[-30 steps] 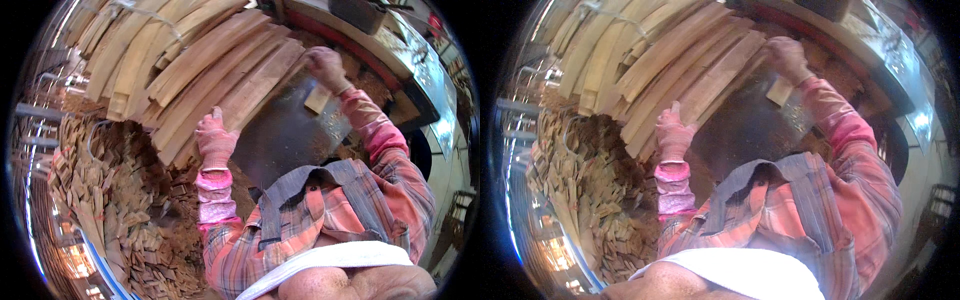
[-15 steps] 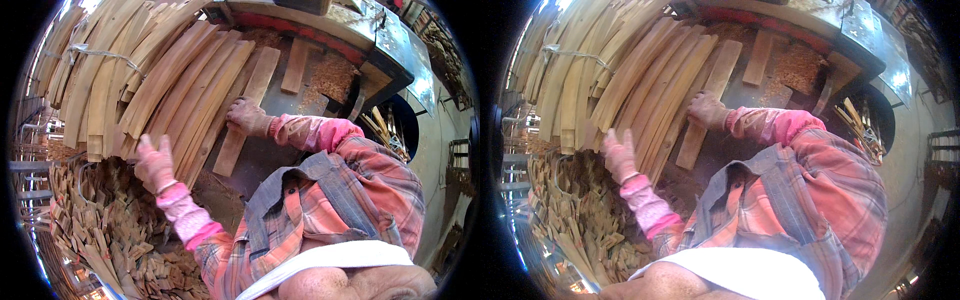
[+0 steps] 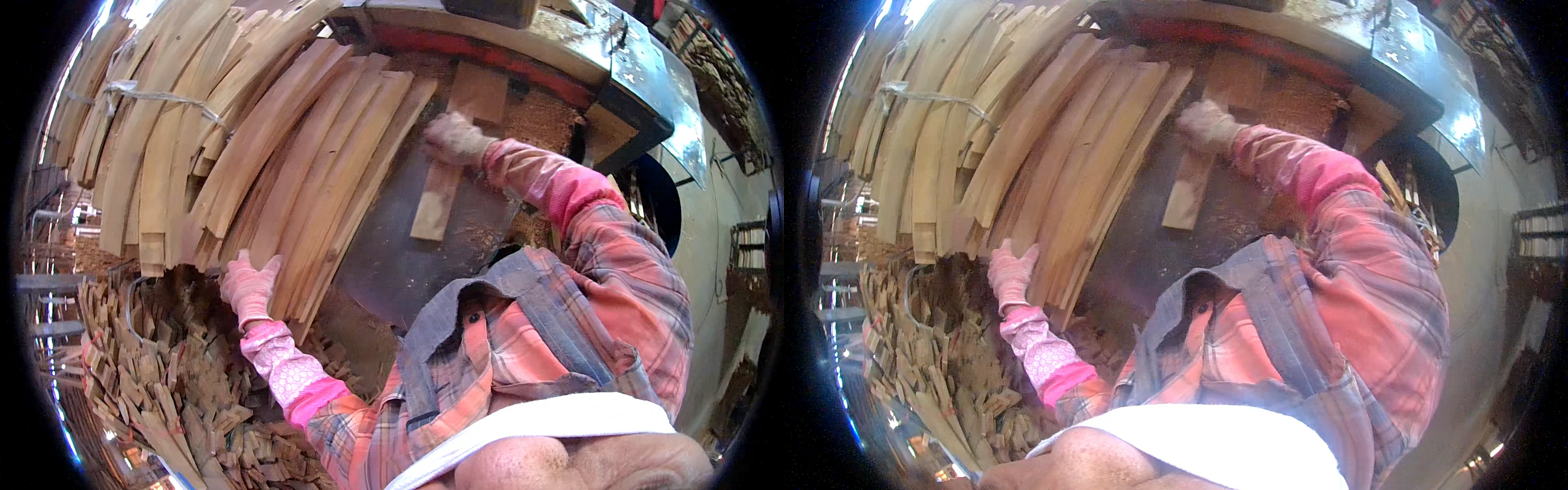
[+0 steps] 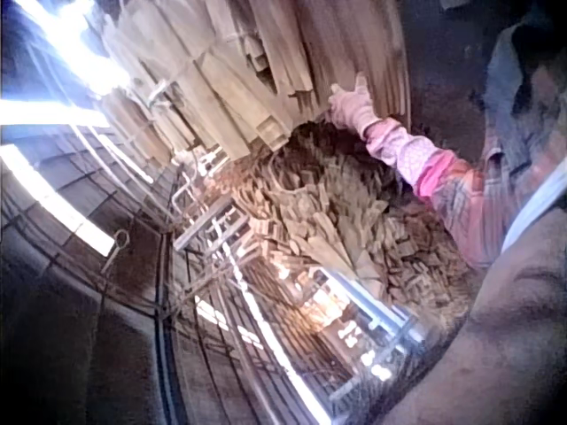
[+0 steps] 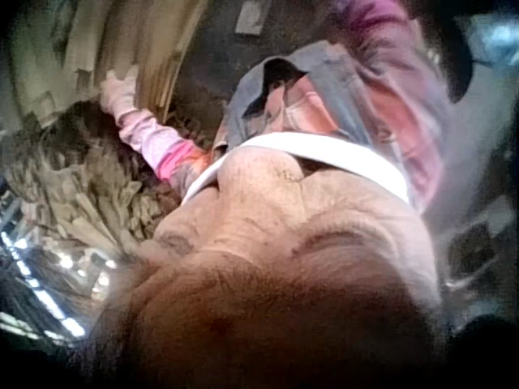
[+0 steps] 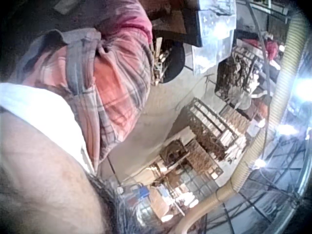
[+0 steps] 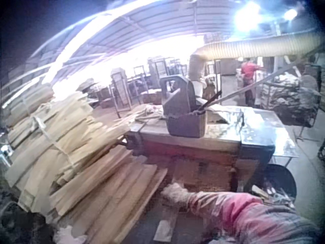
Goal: The person picks up wooden planks from a stack and feeds them into a woodworking machine. They use a long, thin stick to clear sawdust from the machine's intake area and a flexible hose to clean the equipment. The person continues to handle and process the wood planks throughout the video.
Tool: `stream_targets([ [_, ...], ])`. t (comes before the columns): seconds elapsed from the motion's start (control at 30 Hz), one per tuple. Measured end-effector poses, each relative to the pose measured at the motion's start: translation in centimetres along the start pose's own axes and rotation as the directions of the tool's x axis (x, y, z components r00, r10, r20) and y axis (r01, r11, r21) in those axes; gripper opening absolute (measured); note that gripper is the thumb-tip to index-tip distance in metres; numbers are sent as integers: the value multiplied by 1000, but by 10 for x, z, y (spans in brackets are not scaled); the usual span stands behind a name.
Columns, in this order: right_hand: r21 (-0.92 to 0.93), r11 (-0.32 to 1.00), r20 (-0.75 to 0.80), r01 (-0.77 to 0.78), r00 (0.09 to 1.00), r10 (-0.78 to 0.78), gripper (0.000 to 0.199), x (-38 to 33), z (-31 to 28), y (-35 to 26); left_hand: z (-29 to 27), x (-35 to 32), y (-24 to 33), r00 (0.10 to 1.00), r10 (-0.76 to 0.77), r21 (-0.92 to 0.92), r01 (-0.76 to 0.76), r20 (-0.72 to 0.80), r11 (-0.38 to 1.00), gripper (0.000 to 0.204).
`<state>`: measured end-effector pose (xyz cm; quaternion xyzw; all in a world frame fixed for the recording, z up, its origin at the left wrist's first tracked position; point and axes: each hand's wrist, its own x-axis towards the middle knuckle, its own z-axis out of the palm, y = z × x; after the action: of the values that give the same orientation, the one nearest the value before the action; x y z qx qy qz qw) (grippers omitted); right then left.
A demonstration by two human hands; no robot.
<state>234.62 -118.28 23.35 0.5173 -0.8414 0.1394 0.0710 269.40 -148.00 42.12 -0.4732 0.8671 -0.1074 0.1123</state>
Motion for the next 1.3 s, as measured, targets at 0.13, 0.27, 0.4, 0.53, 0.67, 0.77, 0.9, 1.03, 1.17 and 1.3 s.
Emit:
stream_targets([
  [0.13,-92,996,33,0,999,3,32,8,-17,12,22,-21,-18,997,9,-199,-25,-82,980,85],
  [0.27,-48,999,83,-6,997,10,35,14,-17,42,16,-64,11,986,-62,-290,14,-157,957,82],
  [0.4,-153,987,146,-54,986,76,36,20,-25,56,19,-82,15,977,-46,-275,-13,-207,961,79],
  [0.53,-255,938,158,-234,947,279,35,30,-27,66,21,-86,7,960,43,-263,-118,-276,958,73],
  [0.67,-95,959,-21,-269,963,268,34,5,-27,56,-6,-85,5,961,143,-194,-192,-238,962,70],
  [0.77,-69,971,-32,-231,973,229,33,-8,-30,54,-20,-60,-1,927,123,-95,-167,-354,981,47],
  [0.9,-49,942,25,-333,942,335,34,-19,-47,44,-62,-61,3,860,120,110,-75,-495,991,38],
  [1.03,85,948,-79,-306,947,313,34,-35,-39,39,-76,-71,-15,753,162,-11,-219,-638,976,30],
  [1.17,241,956,-251,-168,941,229,32,-59,-42,23,-62,-74,-32,770,112,-559,-547,-629,623,21],
  [1.3,302,949,-470,91,880,65,22,-61,-83,-49,-10,-85,-1,841,246,-722,-540,-481,432,14],
])
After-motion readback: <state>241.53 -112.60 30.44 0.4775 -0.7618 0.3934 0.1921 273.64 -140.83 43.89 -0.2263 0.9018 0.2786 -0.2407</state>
